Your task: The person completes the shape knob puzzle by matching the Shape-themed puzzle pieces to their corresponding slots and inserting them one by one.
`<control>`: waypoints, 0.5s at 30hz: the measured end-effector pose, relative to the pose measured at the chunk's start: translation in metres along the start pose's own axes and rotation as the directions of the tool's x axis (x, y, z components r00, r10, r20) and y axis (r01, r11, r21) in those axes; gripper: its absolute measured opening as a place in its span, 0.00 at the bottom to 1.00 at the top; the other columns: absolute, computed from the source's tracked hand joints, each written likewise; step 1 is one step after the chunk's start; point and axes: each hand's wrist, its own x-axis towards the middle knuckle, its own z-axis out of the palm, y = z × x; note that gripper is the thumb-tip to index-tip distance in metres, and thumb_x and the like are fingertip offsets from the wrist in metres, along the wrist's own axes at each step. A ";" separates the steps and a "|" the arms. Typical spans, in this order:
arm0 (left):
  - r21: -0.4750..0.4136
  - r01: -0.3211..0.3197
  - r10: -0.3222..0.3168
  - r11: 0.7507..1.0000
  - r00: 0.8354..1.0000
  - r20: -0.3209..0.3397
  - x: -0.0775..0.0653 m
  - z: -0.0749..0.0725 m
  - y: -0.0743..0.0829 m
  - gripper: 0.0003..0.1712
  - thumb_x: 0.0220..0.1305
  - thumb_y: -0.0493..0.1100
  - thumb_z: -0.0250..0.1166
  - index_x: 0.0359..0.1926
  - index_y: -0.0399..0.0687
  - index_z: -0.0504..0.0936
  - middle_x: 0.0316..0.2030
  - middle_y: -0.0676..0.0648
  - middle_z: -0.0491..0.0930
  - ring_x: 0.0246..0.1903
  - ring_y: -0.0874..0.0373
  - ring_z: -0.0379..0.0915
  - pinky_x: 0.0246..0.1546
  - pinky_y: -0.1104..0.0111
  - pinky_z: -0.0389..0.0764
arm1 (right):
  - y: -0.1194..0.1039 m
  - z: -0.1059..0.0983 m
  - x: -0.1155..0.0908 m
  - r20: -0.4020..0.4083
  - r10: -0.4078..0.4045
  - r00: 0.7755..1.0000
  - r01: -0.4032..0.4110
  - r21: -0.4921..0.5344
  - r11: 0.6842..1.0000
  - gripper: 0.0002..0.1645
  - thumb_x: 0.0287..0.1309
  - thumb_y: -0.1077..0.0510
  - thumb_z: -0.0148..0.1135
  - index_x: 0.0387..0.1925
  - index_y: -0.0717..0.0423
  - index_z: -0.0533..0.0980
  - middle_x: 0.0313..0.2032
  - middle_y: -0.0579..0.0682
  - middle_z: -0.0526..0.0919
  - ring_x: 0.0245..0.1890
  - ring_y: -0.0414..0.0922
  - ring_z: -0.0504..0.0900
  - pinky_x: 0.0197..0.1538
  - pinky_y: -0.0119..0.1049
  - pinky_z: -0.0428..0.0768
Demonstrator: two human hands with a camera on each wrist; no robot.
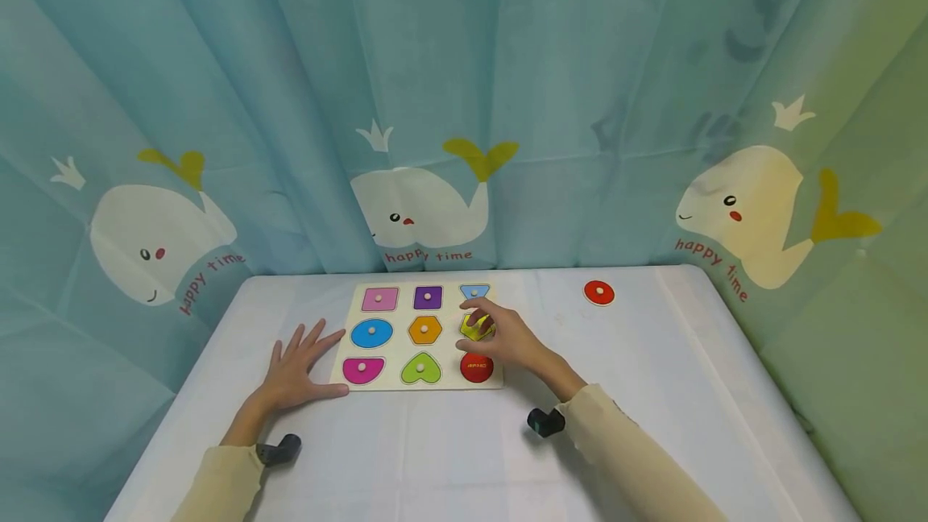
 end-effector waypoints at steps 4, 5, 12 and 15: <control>-0.005 0.001 -0.001 1.000 1.000 -0.003 0.001 0.000 0.000 0.61 0.44 0.71 0.77 0.77 0.55 0.66 0.79 0.35 0.51 0.77 0.26 0.34 0.68 0.26 0.33 | 0.007 -0.012 -0.003 -0.044 0.010 0.999 -0.010 0.001 1.000 0.39 0.56 0.49 0.78 0.65 0.53 0.72 0.46 0.52 0.86 0.45 0.48 0.84 0.48 0.41 0.84; -0.003 0.000 0.000 1.000 1.000 -0.003 0.001 0.000 -0.001 0.61 0.44 0.71 0.77 0.77 0.55 0.66 0.79 0.35 0.51 0.77 0.26 0.34 0.68 0.25 0.33 | 0.009 -0.015 -0.004 -0.057 0.010 0.998 -0.010 -0.001 1.000 0.38 0.56 0.50 0.78 0.65 0.53 0.72 0.46 0.52 0.86 0.45 0.48 0.84 0.48 0.42 0.84; 0.014 0.003 -0.003 1.000 1.000 -0.004 0.002 0.001 -0.002 0.62 0.44 0.72 0.77 0.77 0.55 0.66 0.80 0.36 0.50 0.77 0.27 0.34 0.69 0.26 0.33 | 0.023 -0.032 -0.010 -0.143 0.007 0.990 -0.008 -0.007 1.000 0.37 0.57 0.53 0.77 0.65 0.54 0.72 0.45 0.50 0.85 0.42 0.47 0.84 0.48 0.43 0.84; 0.000 -0.004 0.004 1.000 1.000 -0.008 0.002 0.001 -0.001 0.62 0.43 0.72 0.77 0.77 0.55 0.66 0.80 0.36 0.50 0.77 0.27 0.34 0.69 0.26 0.32 | 0.029 -0.040 -0.012 -0.167 0.025 0.986 -0.028 -0.011 1.000 0.37 0.58 0.52 0.77 0.66 0.54 0.72 0.46 0.50 0.86 0.43 0.47 0.85 0.49 0.44 0.85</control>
